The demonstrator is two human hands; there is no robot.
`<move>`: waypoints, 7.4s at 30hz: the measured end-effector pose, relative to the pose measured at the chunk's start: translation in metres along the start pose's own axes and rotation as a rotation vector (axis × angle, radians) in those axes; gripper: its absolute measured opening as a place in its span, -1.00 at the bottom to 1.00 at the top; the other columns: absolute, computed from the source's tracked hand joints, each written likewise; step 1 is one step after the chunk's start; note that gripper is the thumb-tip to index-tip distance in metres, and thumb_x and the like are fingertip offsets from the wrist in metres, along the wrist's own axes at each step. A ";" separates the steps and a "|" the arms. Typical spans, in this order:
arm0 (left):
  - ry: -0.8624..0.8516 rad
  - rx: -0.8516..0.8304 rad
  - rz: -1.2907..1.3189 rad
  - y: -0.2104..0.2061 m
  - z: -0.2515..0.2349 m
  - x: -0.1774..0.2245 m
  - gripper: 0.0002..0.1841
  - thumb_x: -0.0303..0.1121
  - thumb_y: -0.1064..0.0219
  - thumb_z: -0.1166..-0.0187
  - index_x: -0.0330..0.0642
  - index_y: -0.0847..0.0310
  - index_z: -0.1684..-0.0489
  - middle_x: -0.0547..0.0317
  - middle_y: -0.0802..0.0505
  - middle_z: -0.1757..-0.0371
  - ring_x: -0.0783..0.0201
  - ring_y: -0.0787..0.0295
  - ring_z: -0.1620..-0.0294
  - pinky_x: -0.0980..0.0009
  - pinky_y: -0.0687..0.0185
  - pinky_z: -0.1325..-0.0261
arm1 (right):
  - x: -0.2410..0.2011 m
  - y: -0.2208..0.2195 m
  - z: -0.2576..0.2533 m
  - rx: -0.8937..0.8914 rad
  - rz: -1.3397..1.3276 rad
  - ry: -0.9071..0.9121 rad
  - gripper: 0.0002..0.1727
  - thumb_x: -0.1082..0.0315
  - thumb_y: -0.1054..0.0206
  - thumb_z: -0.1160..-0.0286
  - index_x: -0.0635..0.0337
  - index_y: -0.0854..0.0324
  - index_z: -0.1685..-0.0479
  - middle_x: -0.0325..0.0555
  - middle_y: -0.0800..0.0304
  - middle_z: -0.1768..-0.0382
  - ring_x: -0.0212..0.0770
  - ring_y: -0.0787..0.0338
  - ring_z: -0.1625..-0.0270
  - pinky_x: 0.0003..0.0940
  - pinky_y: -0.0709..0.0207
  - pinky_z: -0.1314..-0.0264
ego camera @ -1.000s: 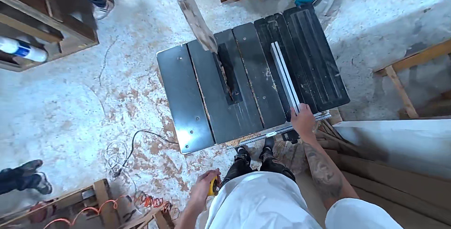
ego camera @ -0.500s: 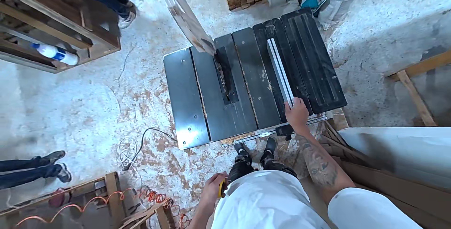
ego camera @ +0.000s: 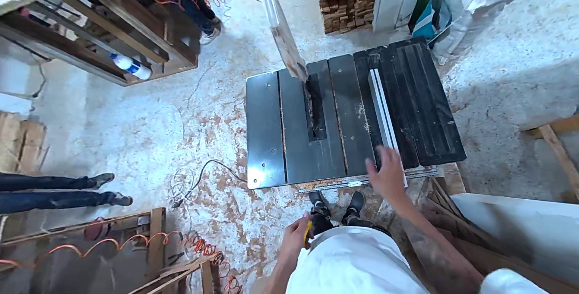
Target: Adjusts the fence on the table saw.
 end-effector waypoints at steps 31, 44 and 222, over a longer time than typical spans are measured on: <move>-0.255 0.289 -0.972 0.265 -0.282 0.238 -0.64 0.11 -0.43 -0.56 0.09 -0.90 -0.03 -0.18 -0.91 -0.02 -0.35 -0.79 -0.18 -0.57 -0.48 -0.21 | 0.093 -0.003 -0.069 0.113 0.360 -0.383 0.09 -0.12 -0.59 -0.35 0.06 -0.08 -0.86 0.44 -0.35 -0.61 0.56 -0.45 -0.53 0.60 -0.43 -0.31; -0.344 0.048 -0.828 0.264 -0.282 0.239 -0.75 -0.12 -0.47 -0.60 -0.08 -0.88 0.04 -0.04 -0.91 0.05 -0.05 -0.83 0.02 -0.28 -0.64 -0.12 | 0.099 -0.020 -0.064 0.139 0.265 -0.426 -0.37 -0.04 -0.30 -0.69 0.38 -0.50 -0.41 0.39 -0.58 -0.32 0.39 -0.64 -0.35 0.37 -0.56 -0.31; -0.141 0.272 -1.047 0.194 -0.302 0.255 -0.63 0.16 -0.39 -0.58 0.15 -0.88 0.00 -0.23 -0.86 -0.12 -0.41 -0.72 -0.22 -0.59 -0.44 -0.12 | 0.122 0.022 -0.092 0.310 0.390 -0.743 -0.36 0.36 -0.54 -0.32 0.16 -0.46 -0.46 0.26 -0.82 -0.07 0.32 -0.82 -0.16 0.35 -0.63 -0.06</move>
Point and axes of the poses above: each hand's wrist, its own z-axis away from the middle knuckle, its own y-axis out of the back of the hand, x = y × z, the point moved 9 cm from there along -z, towards the middle knuckle
